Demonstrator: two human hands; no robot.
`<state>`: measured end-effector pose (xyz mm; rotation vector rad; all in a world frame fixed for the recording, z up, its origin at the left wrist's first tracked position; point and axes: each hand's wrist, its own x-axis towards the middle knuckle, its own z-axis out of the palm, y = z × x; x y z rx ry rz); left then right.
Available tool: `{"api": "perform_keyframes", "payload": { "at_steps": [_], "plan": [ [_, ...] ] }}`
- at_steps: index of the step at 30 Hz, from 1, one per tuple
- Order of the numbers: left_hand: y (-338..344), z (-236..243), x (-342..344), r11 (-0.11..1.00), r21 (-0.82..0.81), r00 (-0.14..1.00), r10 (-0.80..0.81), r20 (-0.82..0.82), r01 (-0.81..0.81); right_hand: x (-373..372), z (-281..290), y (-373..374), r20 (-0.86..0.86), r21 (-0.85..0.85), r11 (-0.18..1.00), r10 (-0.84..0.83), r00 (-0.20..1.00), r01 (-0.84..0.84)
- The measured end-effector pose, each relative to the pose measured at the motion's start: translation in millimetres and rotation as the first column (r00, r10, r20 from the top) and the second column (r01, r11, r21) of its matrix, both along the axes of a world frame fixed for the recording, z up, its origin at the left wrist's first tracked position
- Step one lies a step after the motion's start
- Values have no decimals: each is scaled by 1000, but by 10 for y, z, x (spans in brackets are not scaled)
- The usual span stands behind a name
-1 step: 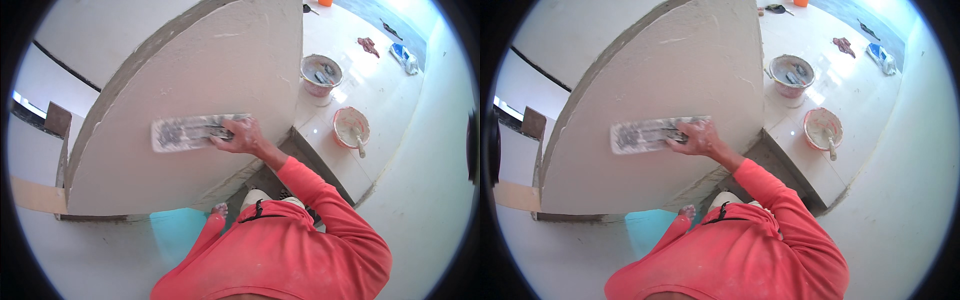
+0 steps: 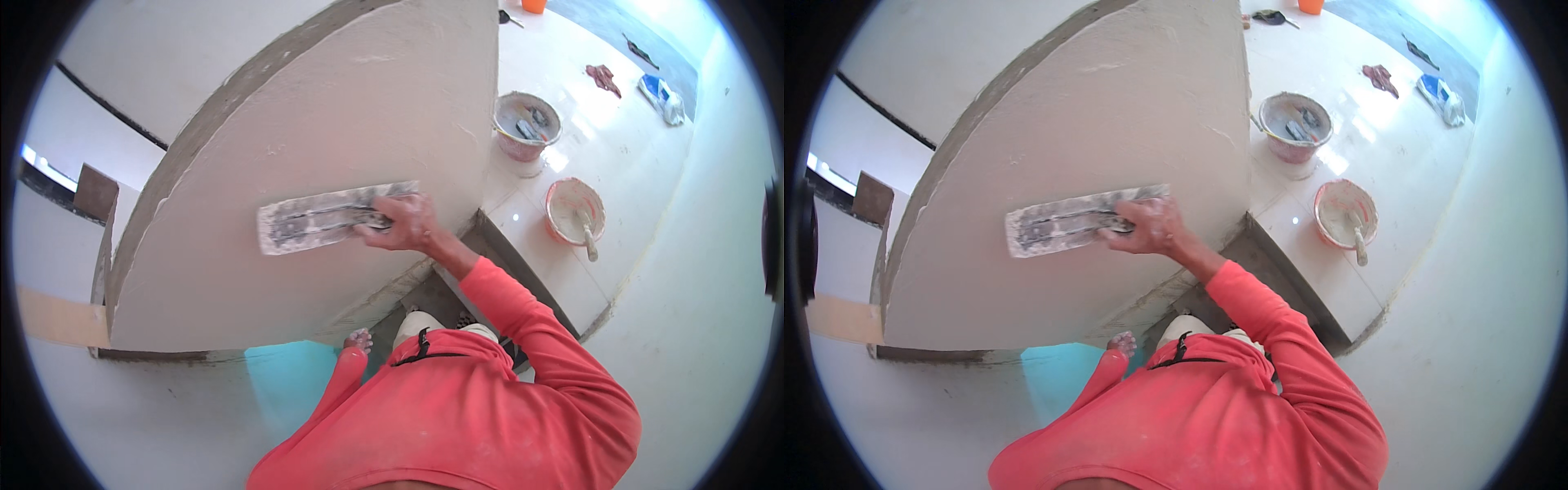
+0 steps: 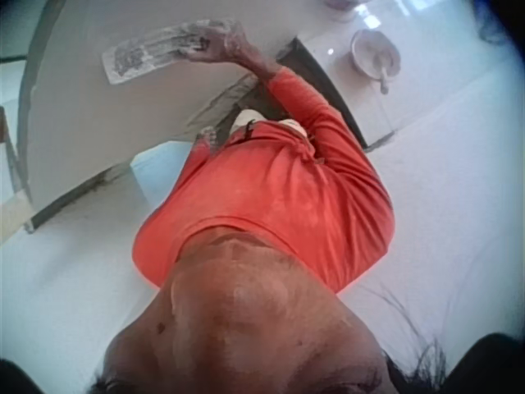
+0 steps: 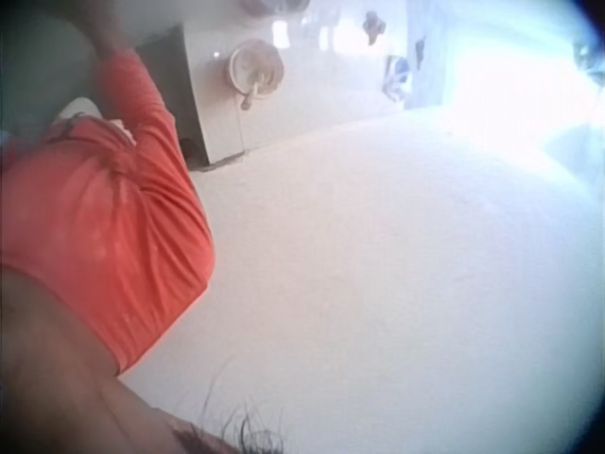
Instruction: The person applies plaster to a curved wall surface using a rectangular trowel, smoothing the white material across the surface and refilling the tool from a bucket on the step.
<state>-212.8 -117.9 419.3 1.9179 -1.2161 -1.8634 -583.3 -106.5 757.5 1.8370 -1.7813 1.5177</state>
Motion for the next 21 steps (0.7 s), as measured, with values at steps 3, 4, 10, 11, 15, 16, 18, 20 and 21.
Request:
{"api": "perform_keyframes", "payload": {
  "at_steps": [3, 4, 10, 11, 15, 16, 18, 20, 21],
  "plan": [
    [166, 11, -54, 994, -60, 995, 98, 21, -96, -617, 166, 1, -186, -291, 946, -199, 962, 139],
    [211, -28, -15, 993, -81, 995, 88, 41, -85, -902, 388, -11, -260, -404, 907, -238, 936, 119],
    [814, -337, 570, 835, -135, 798, -444, 407, 533, -1244, 1505, -4, -507, -302, 935, -322, 799, 185],
    [830, -391, 589, 811, -124, 773, -481, 414, 572, -1189, 1507, -28, -524, -219, 952, -299, 798, 213],
    [839, -600, 573, 878, -92, 873, -447, 195, 469, -1033, 944, 42, -536, -7, 988, -135, 833, 156],
    [817, -634, 567, 924, -68, 923, -370, 103, 377, -997, 774, 99, -538, -14, 992, -116, 835, 128],
    [758, -664, 520, 973, -40, 973, -230, -12, 229, -1020, 537, 176, -554, -50, 995, -95, 827, 81],
    [719, -657, 428, 983, -30, 983, -181, -15, 180, -1171, 342, 177, -270, -173, 956, -279, 922, 239],
    [744, -674, 462, 979, -39, 979, -202, 18, 202, -1169, 333, 188, -102, -207, 923, -349, 931, 323]
  ]
}}
